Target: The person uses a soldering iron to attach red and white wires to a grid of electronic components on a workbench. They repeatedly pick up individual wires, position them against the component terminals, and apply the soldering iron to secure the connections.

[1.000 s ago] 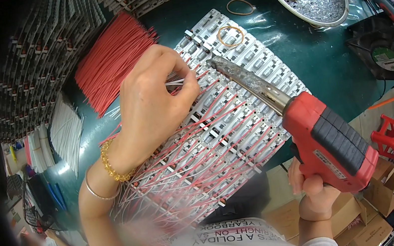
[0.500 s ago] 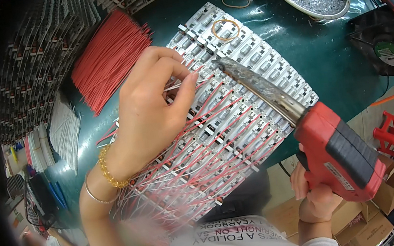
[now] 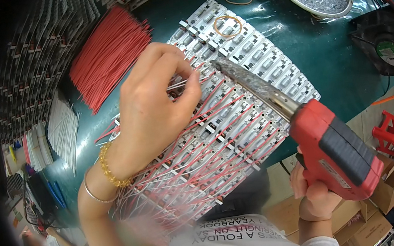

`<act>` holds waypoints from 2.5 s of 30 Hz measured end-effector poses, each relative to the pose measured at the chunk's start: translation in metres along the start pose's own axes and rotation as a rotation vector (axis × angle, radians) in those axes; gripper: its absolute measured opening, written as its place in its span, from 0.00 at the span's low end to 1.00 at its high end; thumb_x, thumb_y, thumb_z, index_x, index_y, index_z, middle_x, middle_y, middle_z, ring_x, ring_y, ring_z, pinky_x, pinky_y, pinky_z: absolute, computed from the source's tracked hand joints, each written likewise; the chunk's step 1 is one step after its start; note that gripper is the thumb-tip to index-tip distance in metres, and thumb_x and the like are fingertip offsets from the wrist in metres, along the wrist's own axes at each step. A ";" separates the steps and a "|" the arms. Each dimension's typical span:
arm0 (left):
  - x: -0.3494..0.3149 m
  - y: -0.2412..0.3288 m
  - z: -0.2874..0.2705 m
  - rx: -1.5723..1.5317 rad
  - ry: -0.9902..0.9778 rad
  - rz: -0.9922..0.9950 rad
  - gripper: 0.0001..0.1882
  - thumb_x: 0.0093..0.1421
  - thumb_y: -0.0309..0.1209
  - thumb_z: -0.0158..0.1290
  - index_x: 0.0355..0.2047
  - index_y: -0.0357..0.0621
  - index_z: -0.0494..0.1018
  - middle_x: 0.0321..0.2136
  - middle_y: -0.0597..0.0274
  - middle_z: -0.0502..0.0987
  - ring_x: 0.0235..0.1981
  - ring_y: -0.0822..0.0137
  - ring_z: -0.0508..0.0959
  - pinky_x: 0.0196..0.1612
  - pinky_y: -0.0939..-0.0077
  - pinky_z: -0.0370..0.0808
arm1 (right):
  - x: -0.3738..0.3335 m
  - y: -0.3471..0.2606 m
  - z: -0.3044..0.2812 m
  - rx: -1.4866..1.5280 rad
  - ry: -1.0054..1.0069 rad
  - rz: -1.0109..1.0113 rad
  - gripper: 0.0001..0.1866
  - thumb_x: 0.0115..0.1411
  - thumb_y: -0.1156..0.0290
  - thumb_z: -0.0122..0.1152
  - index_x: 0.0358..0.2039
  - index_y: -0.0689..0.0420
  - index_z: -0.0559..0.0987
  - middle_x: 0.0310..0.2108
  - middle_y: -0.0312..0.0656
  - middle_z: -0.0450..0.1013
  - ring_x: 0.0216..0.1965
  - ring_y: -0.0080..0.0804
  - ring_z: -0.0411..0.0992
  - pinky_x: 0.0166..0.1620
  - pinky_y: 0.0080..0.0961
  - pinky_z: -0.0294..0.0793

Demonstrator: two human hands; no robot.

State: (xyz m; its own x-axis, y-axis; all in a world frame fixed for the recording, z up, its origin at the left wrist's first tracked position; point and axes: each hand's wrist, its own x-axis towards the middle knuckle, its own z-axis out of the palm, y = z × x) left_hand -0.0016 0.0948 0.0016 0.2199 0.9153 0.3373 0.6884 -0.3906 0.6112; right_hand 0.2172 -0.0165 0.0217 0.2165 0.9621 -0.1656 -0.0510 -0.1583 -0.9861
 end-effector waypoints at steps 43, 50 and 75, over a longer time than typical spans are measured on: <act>0.006 -0.009 -0.020 0.266 -0.201 0.272 0.05 0.50 0.19 0.54 0.28 0.37 0.71 0.34 0.57 0.72 0.25 0.61 0.75 0.25 0.73 0.73 | -0.006 0.013 -0.027 0.064 -0.150 -0.046 0.46 0.54 0.37 0.52 0.50 0.73 0.60 0.08 0.30 0.59 0.08 0.19 0.58 0.16 0.16 0.59; -0.003 0.010 -0.003 0.064 -0.079 -0.003 0.04 0.49 0.23 0.56 0.25 0.39 0.71 0.31 0.58 0.73 0.24 0.64 0.75 0.25 0.75 0.72 | -0.011 0.015 -0.022 0.033 -0.085 -0.035 0.45 0.53 0.36 0.51 0.48 0.72 0.61 0.08 0.31 0.60 0.08 0.19 0.57 0.16 0.16 0.59; -0.006 0.009 0.004 0.052 -0.012 0.050 0.04 0.49 0.23 0.55 0.27 0.40 0.72 0.28 0.59 0.73 0.22 0.62 0.75 0.24 0.73 0.71 | -0.013 0.017 -0.018 -0.001 -0.094 -0.105 0.44 0.54 0.38 0.52 0.50 0.71 0.60 0.08 0.31 0.60 0.09 0.20 0.58 0.16 0.17 0.60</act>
State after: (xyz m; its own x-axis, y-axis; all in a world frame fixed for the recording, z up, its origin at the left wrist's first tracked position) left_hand 0.0063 0.0865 0.0022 0.2630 0.8962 0.3572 0.7117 -0.4302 0.5554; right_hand 0.2310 -0.0359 0.0072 0.1288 0.9899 -0.0595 -0.0317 -0.0558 -0.9979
